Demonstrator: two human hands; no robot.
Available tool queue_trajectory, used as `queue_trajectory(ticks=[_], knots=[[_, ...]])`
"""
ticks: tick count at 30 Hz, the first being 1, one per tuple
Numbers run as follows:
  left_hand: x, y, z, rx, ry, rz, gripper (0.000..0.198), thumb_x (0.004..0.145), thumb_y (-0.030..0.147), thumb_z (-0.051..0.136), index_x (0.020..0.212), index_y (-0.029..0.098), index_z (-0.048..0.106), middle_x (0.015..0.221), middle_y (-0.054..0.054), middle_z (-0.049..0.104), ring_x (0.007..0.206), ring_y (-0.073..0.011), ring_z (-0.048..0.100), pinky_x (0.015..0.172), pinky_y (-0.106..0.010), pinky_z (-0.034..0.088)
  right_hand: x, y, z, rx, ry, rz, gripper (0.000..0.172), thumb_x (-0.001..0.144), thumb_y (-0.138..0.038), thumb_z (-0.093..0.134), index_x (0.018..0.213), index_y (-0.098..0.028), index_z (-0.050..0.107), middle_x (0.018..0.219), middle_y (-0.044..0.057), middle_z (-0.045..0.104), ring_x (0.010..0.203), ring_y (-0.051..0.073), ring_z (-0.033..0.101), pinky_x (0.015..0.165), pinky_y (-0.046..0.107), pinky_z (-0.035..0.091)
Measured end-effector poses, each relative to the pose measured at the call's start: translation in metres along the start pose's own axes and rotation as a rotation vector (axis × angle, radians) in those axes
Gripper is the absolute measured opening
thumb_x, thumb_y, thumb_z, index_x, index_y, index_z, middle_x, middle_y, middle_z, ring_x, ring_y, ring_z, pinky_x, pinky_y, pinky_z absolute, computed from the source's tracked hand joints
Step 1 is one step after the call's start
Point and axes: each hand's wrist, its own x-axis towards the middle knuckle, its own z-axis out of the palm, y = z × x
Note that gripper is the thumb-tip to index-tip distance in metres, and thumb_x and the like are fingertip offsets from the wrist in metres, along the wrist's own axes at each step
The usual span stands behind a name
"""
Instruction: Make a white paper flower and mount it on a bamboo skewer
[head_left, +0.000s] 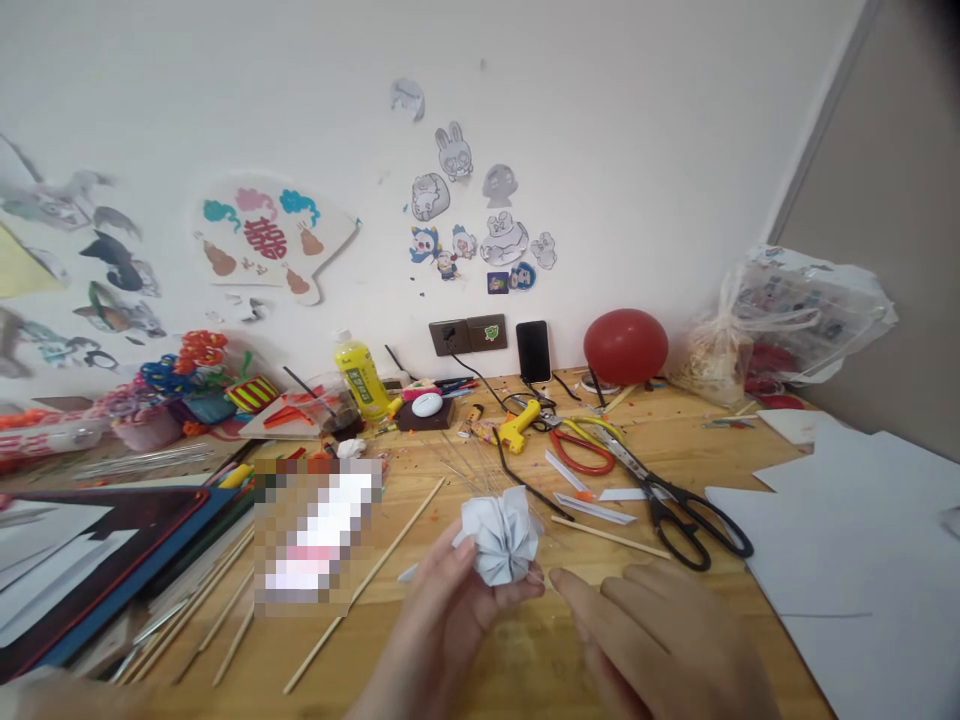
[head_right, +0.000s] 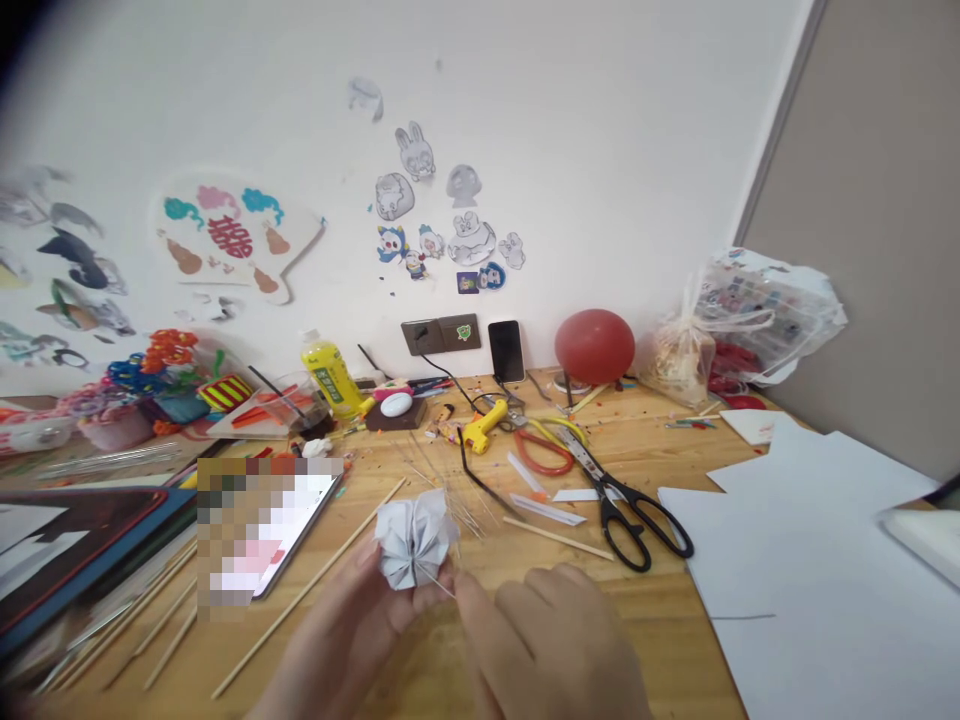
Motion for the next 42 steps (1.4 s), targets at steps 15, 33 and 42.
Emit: queue_trajectory(ticks=[15, 33, 42], knots=[[-0.0066, 0.0002, -0.0011, -0.011, -0.073, 0.002, 0.025, 0.083, 0.031, 0.049, 0.097, 0.017, 0.064, 0.092, -0.007, 0.064, 0.083, -0.0199, 0.060, 0.079, -0.034, 0.047, 0.0024, -0.0012, -0.0052, -0.006, 0.039, -0.010, 0.030, 0.085, -0.012, 0.036, 0.092, -0.013, 0.065, 0.047, -0.001, 0.056, 0.042, 0.012, 0.051, 0.041, 0.027, 0.034], [-0.0072, 0.0020, 0.0037, 0.037, -0.048, 0.011, 0.027, 0.081, 0.030, 0.051, 0.097, 0.015, 0.065, 0.089, -0.009, 0.065, 0.080, -0.0199, 0.060, 0.076, -0.033, 0.048, -0.0032, -0.0009, -0.0068, 0.078, -0.010, 0.048, 0.026, 0.082, -0.011, 0.038, 0.092, -0.016, 0.061, 0.052, -0.002, 0.059, 0.046, 0.012, 0.053, 0.045, 0.026, 0.036], [-0.0059, -0.0002, 0.0054, 0.078, 0.074, 0.022, 0.027, 0.070, 0.034, 0.065, 0.093, 0.019, 0.066, 0.087, -0.006, 0.066, 0.079, -0.0183, 0.060, 0.073, -0.028, 0.047, -0.0030, -0.0004, -0.0080, 0.188, -0.014, 0.201, 0.022, 0.085, -0.016, 0.039, 0.091, -0.020, 0.060, 0.064, -0.002, 0.067, 0.051, 0.011, 0.059, 0.048, 0.023, 0.043]])
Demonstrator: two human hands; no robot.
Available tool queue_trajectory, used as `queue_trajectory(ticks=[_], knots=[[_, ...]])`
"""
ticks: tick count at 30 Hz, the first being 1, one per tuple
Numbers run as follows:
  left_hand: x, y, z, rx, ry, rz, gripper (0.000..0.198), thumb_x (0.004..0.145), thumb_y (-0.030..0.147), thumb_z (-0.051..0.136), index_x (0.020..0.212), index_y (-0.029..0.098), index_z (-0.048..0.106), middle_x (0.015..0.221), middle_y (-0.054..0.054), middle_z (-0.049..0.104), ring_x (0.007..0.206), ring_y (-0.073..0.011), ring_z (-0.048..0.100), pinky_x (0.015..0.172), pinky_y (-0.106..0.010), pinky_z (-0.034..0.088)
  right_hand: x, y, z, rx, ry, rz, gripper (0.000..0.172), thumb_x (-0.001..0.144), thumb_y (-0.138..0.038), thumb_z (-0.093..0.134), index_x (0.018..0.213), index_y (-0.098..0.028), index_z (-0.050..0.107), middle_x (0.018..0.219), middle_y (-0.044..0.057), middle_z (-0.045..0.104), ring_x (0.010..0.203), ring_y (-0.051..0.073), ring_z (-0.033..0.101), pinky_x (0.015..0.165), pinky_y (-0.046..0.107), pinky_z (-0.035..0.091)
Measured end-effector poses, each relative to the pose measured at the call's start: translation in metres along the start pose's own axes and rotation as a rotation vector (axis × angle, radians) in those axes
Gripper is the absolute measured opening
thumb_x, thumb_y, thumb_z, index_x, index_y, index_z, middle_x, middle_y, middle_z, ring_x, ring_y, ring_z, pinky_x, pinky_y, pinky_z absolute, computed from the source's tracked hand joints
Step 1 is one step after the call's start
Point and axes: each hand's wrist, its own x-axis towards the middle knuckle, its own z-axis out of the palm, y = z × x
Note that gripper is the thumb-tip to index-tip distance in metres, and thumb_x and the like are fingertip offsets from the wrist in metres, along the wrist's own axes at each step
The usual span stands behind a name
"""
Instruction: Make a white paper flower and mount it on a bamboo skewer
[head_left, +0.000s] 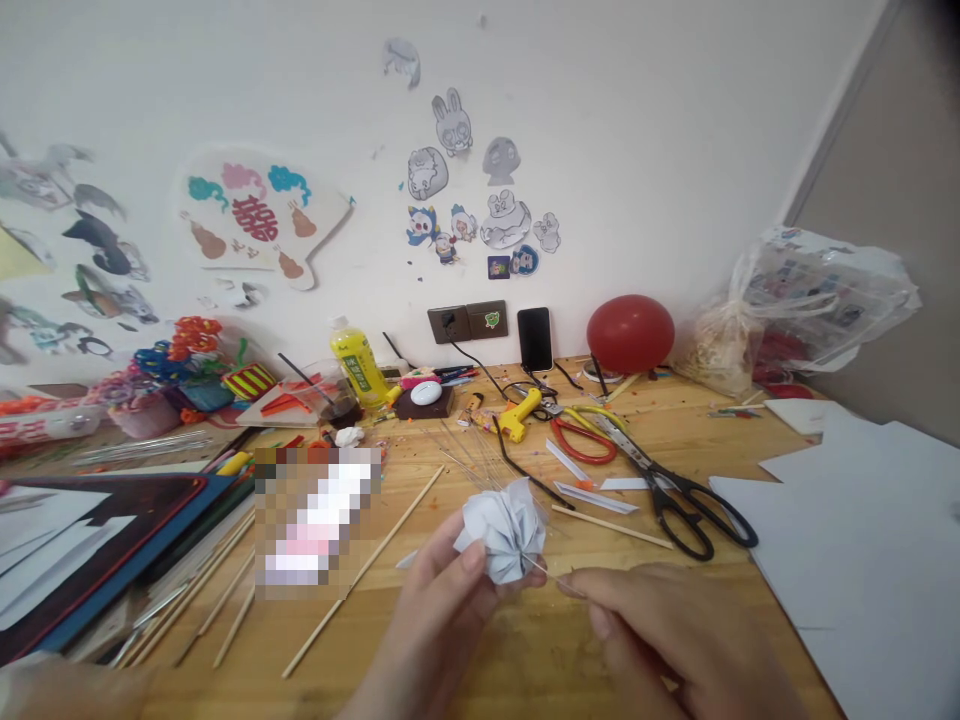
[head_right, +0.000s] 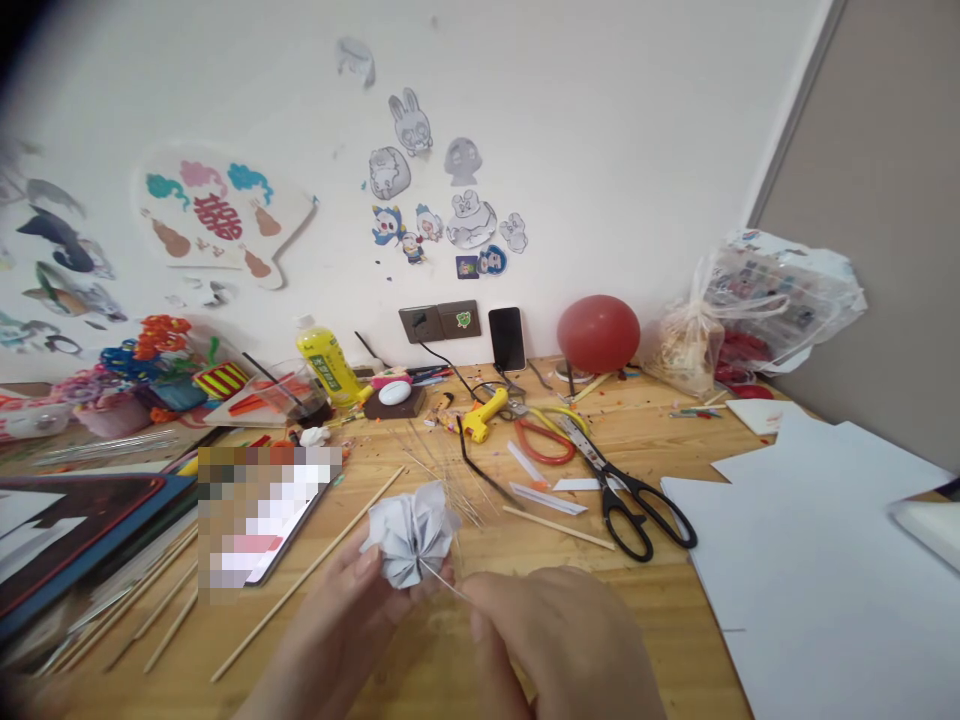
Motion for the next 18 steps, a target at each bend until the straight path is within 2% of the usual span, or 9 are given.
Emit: queue_trajectory(ticks=[4, 10, 15, 18], knots=[[-0.0002, -0.0006, -0.0012, 0.025, 0.025, -0.002, 0.030, 0.067, 0.034, 0.069, 0.092, 0.019, 0.066, 0.084, -0.005, 0.067, 0.077, -0.0176, 0.061, 0.073, -0.027, 0.046, 0.0022, -0.0009, -0.0012, -0.113, 0.046, -0.061, 0.022, 0.086, -0.019, 0.040, 0.095, -0.021, 0.060, 0.059, -0.003, 0.064, 0.047, 0.012, 0.056, 0.045, 0.025, 0.039], [-0.0010, -0.0034, 0.0019, 0.017, 0.005, -0.011, 0.036, 0.059, 0.035, 0.075, 0.089, 0.020, 0.065, 0.083, -0.004, 0.067, 0.080, -0.0201, 0.061, 0.077, -0.030, 0.044, 0.0034, -0.0018, -0.0008, -0.281, 0.110, -0.102, 0.023, 0.087, -0.016, 0.038, 0.087, -0.020, 0.061, 0.056, -0.003, 0.060, 0.048, 0.012, 0.055, 0.048, 0.026, 0.035], [-0.0007, -0.0044, 0.0033, 0.056, 0.029, -0.032, 0.038, 0.055, 0.036, 0.077, 0.087, 0.019, 0.065, 0.078, -0.004, 0.067, 0.077, -0.0193, 0.062, 0.074, -0.028, 0.044, 0.0024, -0.0038, 0.0011, -0.318, 0.164, -0.142, 0.022, 0.086, -0.013, 0.040, 0.086, -0.018, 0.062, 0.058, -0.002, 0.063, 0.052, 0.013, 0.057, 0.055, 0.027, 0.037], [0.0000, -0.0063, -0.0003, 0.109, 0.030, -0.026, 0.038, 0.055, 0.036, 0.077, 0.087, 0.018, 0.066, 0.078, -0.004, 0.068, 0.075, -0.0188, 0.062, 0.075, -0.028, 0.043, 0.0035, -0.0028, 0.0026, -0.266, 0.152, -0.104, 0.024, 0.085, -0.013, 0.039, 0.083, -0.018, 0.062, 0.055, -0.001, 0.062, 0.049, 0.012, 0.055, 0.051, 0.026, 0.037]])
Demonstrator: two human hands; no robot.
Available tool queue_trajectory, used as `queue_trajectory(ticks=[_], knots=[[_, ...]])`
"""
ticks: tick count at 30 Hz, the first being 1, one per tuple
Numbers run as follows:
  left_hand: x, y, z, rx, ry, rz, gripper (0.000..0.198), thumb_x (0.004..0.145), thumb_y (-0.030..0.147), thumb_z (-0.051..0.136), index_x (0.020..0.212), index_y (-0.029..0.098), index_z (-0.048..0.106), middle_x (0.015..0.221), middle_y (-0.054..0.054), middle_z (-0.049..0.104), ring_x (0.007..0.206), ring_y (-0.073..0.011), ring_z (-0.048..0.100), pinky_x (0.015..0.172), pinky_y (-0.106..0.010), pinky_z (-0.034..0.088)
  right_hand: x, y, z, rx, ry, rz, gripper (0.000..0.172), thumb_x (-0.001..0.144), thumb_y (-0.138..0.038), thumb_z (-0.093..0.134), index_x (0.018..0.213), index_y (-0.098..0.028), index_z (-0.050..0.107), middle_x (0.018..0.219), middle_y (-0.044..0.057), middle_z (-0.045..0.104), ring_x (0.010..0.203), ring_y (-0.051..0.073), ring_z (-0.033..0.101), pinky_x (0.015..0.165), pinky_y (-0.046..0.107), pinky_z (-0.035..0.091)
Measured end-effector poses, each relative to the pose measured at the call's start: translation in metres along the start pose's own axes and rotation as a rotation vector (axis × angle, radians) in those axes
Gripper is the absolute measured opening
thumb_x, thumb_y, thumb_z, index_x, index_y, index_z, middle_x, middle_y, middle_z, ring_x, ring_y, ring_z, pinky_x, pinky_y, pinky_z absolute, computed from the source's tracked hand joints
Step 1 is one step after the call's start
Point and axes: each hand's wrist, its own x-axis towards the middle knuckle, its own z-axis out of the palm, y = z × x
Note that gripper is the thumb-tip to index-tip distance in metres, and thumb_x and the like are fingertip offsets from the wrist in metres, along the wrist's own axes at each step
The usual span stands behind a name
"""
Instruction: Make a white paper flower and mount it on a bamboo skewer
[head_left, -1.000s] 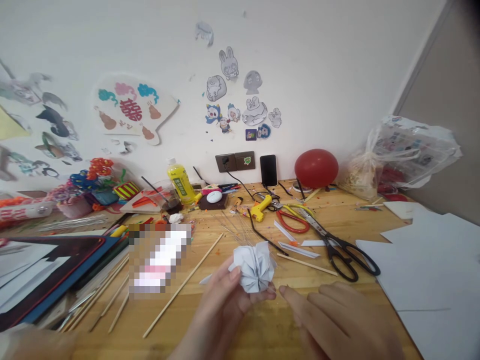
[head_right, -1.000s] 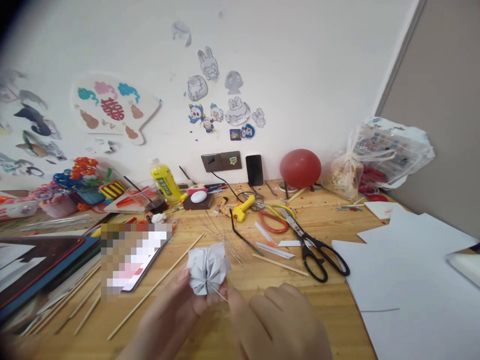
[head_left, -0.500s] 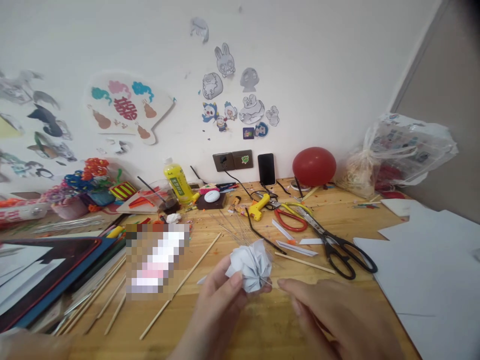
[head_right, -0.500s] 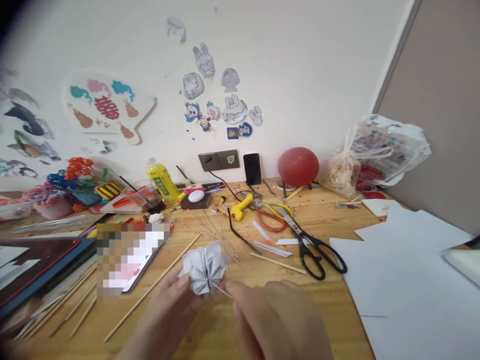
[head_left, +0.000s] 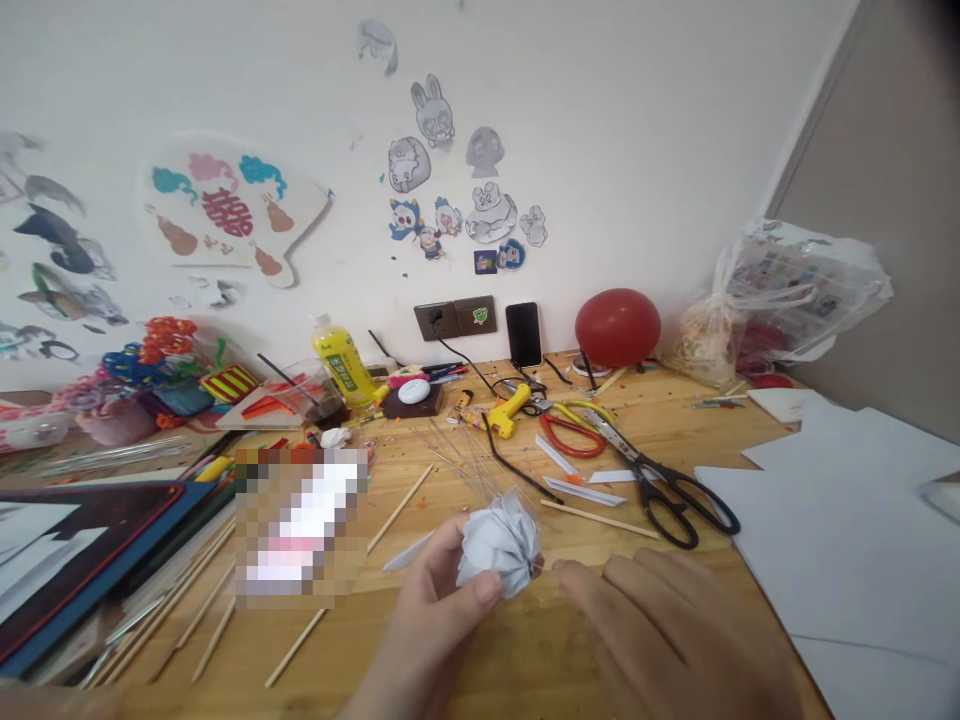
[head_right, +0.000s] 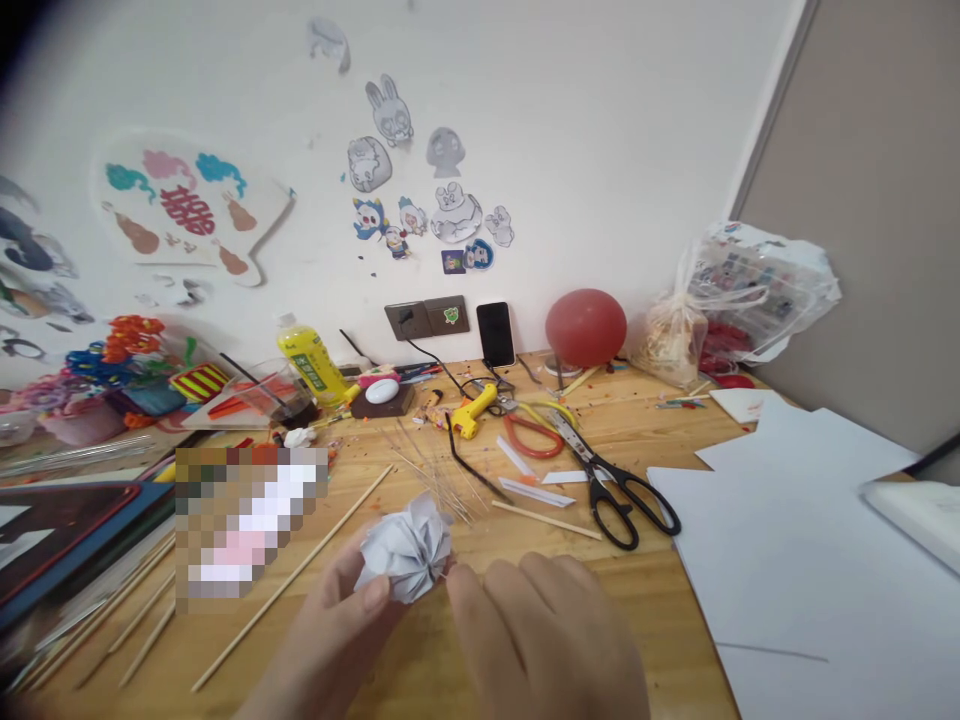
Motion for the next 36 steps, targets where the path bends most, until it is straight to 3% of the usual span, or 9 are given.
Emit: queue_trajectory(ticks=[4, 6, 11, 14, 19, 25, 30, 32, 36], knots=[[0.000, -0.003, -0.004, 0.017, -0.038, 0.004, 0.043, 0.054, 0.036, 0.078, 0.092, 0.020, 0.066, 0.078, -0.005, 0.069, 0.078, -0.0205, 0.062, 0.076, -0.029, 0.043, 0.001, 0.003, 0.004, 0.303, -0.159, 0.214, 0.022, 0.084, -0.016, 0.040, 0.077, -0.022, 0.060, 0.064, -0.003, 0.065, 0.057, 0.010, 0.059, 0.052, 0.022, 0.041], [-0.001, -0.003, -0.003, 0.001, -0.043, 0.013, 0.043, 0.054, 0.037, 0.077, 0.092, 0.020, 0.066, 0.080, -0.006, 0.070, 0.081, -0.0224, 0.062, 0.080, -0.033, 0.043, 0.000, 0.003, 0.005, 0.378, -0.172, 0.278, 0.021, 0.084, -0.015, 0.041, 0.077, -0.023, 0.059, 0.067, -0.004, 0.065, 0.060, 0.010, 0.060, 0.054, 0.021, 0.042], [-0.003, -0.003, 0.002, -0.026, -0.038, 0.008, 0.047, 0.054, 0.041, 0.077, 0.093, 0.018, 0.067, 0.084, -0.009, 0.070, 0.090, -0.0270, 0.061, 0.087, -0.039, 0.041, -0.004, 0.000, 0.005, 0.177, -0.019, 0.115, 0.020, 0.085, -0.015, 0.039, 0.084, -0.019, 0.059, 0.057, -0.002, 0.061, 0.051, 0.013, 0.056, 0.051, 0.025, 0.038], [-0.004, -0.004, 0.002, -0.021, -0.035, 0.001, 0.047, 0.054, 0.041, 0.077, 0.094, 0.017, 0.067, 0.084, -0.010, 0.070, 0.092, -0.0280, 0.060, 0.088, -0.040, 0.041, -0.005, 0.001, 0.005, 0.065, 0.001, 0.027, 0.023, 0.086, -0.014, 0.037, 0.086, -0.018, 0.059, 0.054, -0.002, 0.059, 0.048, 0.013, 0.054, 0.051, 0.026, 0.037], [-0.004, -0.004, 0.002, -0.003, -0.043, 0.024, 0.045, 0.052, 0.042, 0.077, 0.087, 0.017, 0.069, 0.083, -0.010, 0.069, 0.092, -0.0285, 0.060, 0.088, -0.040, 0.040, -0.004, 0.004, 0.005, 0.259, -0.084, 0.114, 0.019, 0.085, -0.016, 0.040, 0.086, -0.019, 0.059, 0.061, -0.002, 0.062, 0.055, 0.011, 0.057, 0.053, 0.023, 0.039], [-0.004, -0.004, 0.002, 0.034, -0.017, 0.022, 0.041, 0.052, 0.042, 0.077, 0.083, 0.017, 0.070, 0.085, -0.010, 0.069, 0.089, -0.0286, 0.060, 0.086, -0.039, 0.040, -0.001, 0.001, 0.004, 0.060, 0.001, 0.033, 0.025, 0.086, -0.014, 0.037, 0.082, -0.018, 0.061, 0.048, -0.002, 0.055, 0.043, 0.013, 0.049, 0.046, 0.026, 0.034], [-0.006, -0.005, 0.002, 0.043, 0.009, 0.037, 0.042, 0.049, 0.042, 0.079, 0.083, 0.018, 0.071, 0.091, -0.010, 0.067, 0.090, -0.0284, 0.058, 0.085, -0.039, 0.040, -0.003, 0.002, 0.006, 0.269, -0.074, 0.173, 0.022, 0.084, -0.016, 0.039, 0.081, -0.020, 0.061, 0.060, -0.002, 0.063, 0.054, 0.012, 0.058, 0.051, 0.023, 0.039], [-0.008, -0.005, 0.002, 0.056, 0.015, 0.057, 0.043, 0.046, 0.044, 0.079, 0.080, 0.018, 0.072, 0.096, -0.010, 0.065, 0.091, -0.0285, 0.057, 0.085, -0.038, 0.041, -0.003, 0.001, 0.007, 0.225, -0.089, 0.170, 0.023, 0.084, -0.016, 0.039, 0.080, -0.020, 0.061, 0.056, -0.003, 0.061, 0.051, 0.012, 0.056, 0.049, 0.024, 0.038], [-0.013, -0.003, 0.003, 0.072, -0.026, 0.075, 0.045, 0.045, 0.049, 0.078, 0.078, 0.019, 0.073, 0.099, -0.010, 0.064, 0.087, -0.0280, 0.058, 0.080, -0.037, 0.043, -0.006, -0.004, 0.002, 0.078, 0.021, 0.071, 0.020, 0.083, -0.014, 0.043, 0.082, -0.018, 0.063, 0.053, -0.002, 0.060, 0.048, 0.012, 0.055, 0.049, 0.026, 0.037]])
